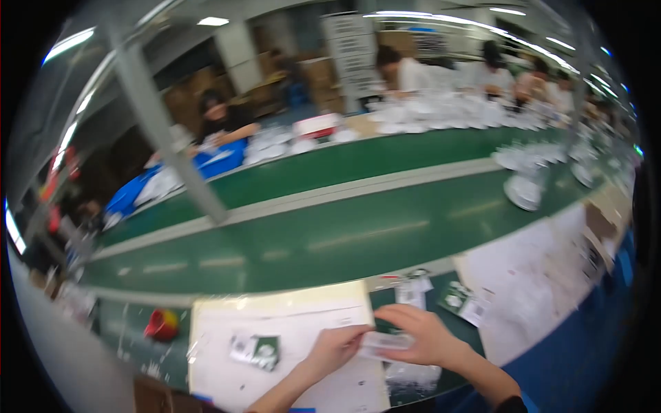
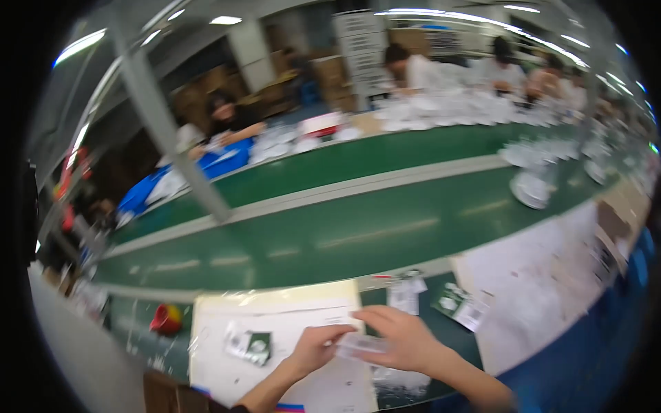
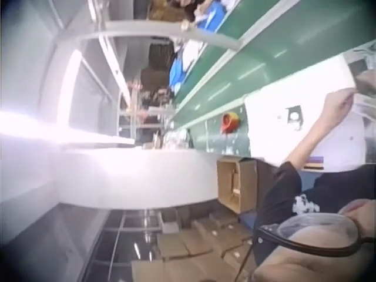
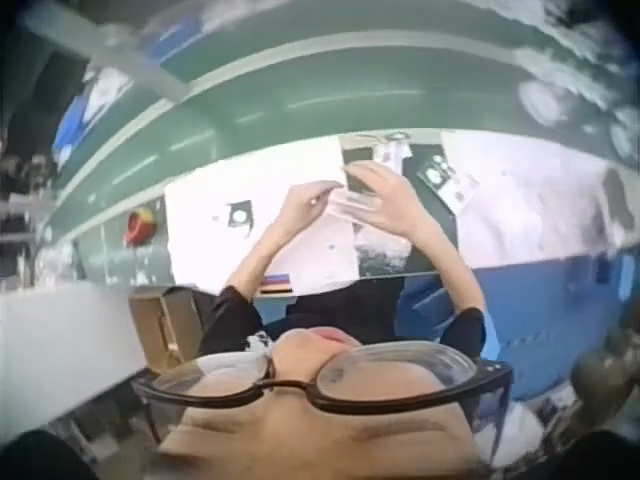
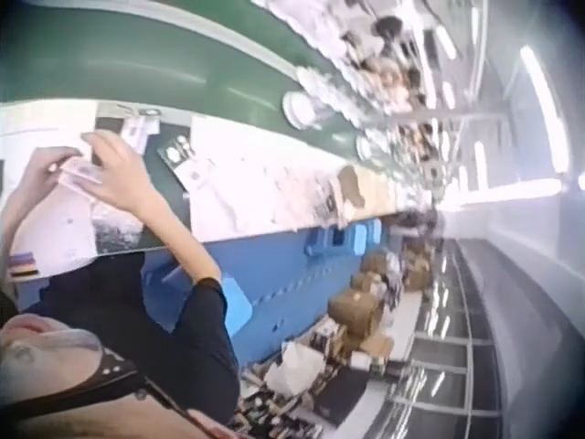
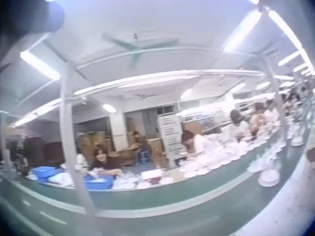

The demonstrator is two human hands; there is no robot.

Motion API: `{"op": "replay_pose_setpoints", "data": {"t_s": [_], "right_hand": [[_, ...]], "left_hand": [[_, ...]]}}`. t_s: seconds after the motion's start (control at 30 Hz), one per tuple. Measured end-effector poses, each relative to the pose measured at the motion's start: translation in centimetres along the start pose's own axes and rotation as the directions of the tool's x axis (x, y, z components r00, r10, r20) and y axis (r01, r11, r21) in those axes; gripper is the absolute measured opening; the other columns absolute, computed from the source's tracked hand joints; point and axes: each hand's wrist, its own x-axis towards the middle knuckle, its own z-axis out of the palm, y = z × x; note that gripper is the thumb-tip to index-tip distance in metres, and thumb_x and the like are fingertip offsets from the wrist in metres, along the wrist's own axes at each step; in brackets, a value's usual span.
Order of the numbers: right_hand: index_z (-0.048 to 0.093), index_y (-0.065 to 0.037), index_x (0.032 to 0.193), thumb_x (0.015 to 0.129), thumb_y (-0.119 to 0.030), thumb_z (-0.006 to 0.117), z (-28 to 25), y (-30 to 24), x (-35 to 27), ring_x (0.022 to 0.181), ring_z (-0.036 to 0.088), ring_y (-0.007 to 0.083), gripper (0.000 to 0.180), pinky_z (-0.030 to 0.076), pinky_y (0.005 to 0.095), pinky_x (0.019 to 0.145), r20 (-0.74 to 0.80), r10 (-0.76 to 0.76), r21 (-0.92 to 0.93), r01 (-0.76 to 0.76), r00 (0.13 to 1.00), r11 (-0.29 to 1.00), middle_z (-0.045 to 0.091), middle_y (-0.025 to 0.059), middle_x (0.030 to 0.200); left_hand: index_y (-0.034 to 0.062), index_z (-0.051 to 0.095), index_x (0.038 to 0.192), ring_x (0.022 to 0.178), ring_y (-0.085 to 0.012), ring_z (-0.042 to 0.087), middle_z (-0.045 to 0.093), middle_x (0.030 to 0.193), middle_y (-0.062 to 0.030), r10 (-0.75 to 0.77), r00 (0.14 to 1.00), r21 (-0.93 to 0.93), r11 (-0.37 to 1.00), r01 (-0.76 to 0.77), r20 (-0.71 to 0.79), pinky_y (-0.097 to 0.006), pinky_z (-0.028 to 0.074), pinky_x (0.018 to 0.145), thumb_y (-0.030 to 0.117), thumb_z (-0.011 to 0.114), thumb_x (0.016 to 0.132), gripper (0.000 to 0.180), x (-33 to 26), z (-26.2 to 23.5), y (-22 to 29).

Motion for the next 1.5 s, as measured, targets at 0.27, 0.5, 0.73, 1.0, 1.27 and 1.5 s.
{"op": "replay_pose_setpoints", "data": {"t_s": [0.27, 0.5, 0.73, 1.0, 1.27, 1.5], "right_hand": [[0.063, 0.004, 0.081, 0.074, -0.001, 0.062, -5.9, -2.3, 0.7, 0.059, 0.058, 0.0183, 0.008, 0.044, 0.0260, 0.055, -0.534, -0.005, 0.156, 0.104, 0.846, 0.982, 0.061, 0.0121, 0.068], [0.061, 0.007, 0.097, 0.090, -0.002, 0.056, -8.4, 1.5, -2.8, 0.077, 0.057, 0.0070, 0.013, 0.046, 0.0210, 0.068, -0.564, 0.319, 0.650, 0.172, 0.761, 0.740, 0.064, 0.0050, 0.087], [0.060, 0.007, 0.096, 0.093, -0.005, 0.052, -11.2, 4.8, -6.9, 0.078, 0.058, 0.0069, 0.015, 0.047, 0.0217, 0.070, -0.586, 0.437, 0.670, 0.105, 0.682, 0.735, 0.064, 0.0051, 0.085], [0.059, 0.002, 0.102, 0.094, -0.011, 0.051, -18.7, 13.4, -7.4, 0.064, 0.061, 0.0112, 0.018, 0.049, 0.0238, 0.052, -0.684, 0.476, 0.560, -0.020, 0.552, 0.828, 0.064, 0.0068, 0.081], [0.060, 0.000, 0.098, 0.096, -0.016, 0.048, -27.2, 21.8, -6.8, 0.058, 0.055, 0.0065, 0.020, 0.042, 0.0204, 0.047, -0.743, 0.378, 0.399, -0.087, 0.552, 0.913, 0.062, 0.0031, 0.075], [0.060, 0.000, 0.105, 0.091, -0.010, 0.055, -32.4, 28.3, -5.5, 0.056, 0.055, 0.0072, 0.018, 0.043, 0.0202, 0.044, -0.774, 0.437, 0.334, -0.291, 0.457, 0.897, 0.064, 0.0020, 0.078]], "left_hand": [[-0.0009, 0.068, 0.090, 0.061, -0.0140, 0.066, 0.069, 0.074, -0.0091, 0.301, 0.924, 0.037, 0.953, -0.301, -0.238, -0.023, 0.052, 0.056, -0.002, 0.067, 0.078, 0.012, 7.6, -7.8, 10.0], [-0.0067, 0.064, 0.098, 0.068, -0.0180, 0.067, 0.069, 0.082, -0.0163, 0.201, 0.979, -0.423, 0.884, -0.202, -0.047, -0.023, 0.051, 0.052, -0.008, 0.049, 0.086, 0.019, 13.9, -2.2, 10.6], [-0.0037, 0.065, 0.086, 0.063, -0.0116, 0.063, 0.067, 0.074, -0.0093, 0.187, 0.982, -0.429, 0.890, -0.157, 0.028, -0.020, 0.047, 0.050, -0.001, 0.059, 0.085, 0.007, 20.4, 4.1, 10.7], [-0.0022, 0.064, 0.093, 0.064, -0.0085, 0.062, 0.066, 0.078, -0.0048, 0.229, 0.942, -0.472, 0.877, -0.090, 0.246, -0.019, 0.043, 0.048, 0.007, 0.055, 0.090, 0.013, 31.1, 11.5, 11.1], [-0.0050, 0.064, 0.091, 0.063, -0.0112, 0.061, 0.066, 0.073, -0.0078, 0.374, 0.910, -0.418, 0.866, -0.275, 0.176, -0.025, 0.048, 0.058, 0.009, 0.058, 0.086, 0.016, 43.1, 16.7, 12.3], [-0.0023, 0.068, 0.083, 0.061, -0.0125, 0.063, 0.066, 0.069, -0.0076, 0.473, 0.880, -0.298, 0.835, -0.463, -0.041, -0.026, 0.049, 0.056, 0.010, 0.066, 0.079, 0.013, 50.6, 21.2, 10.6]]}}
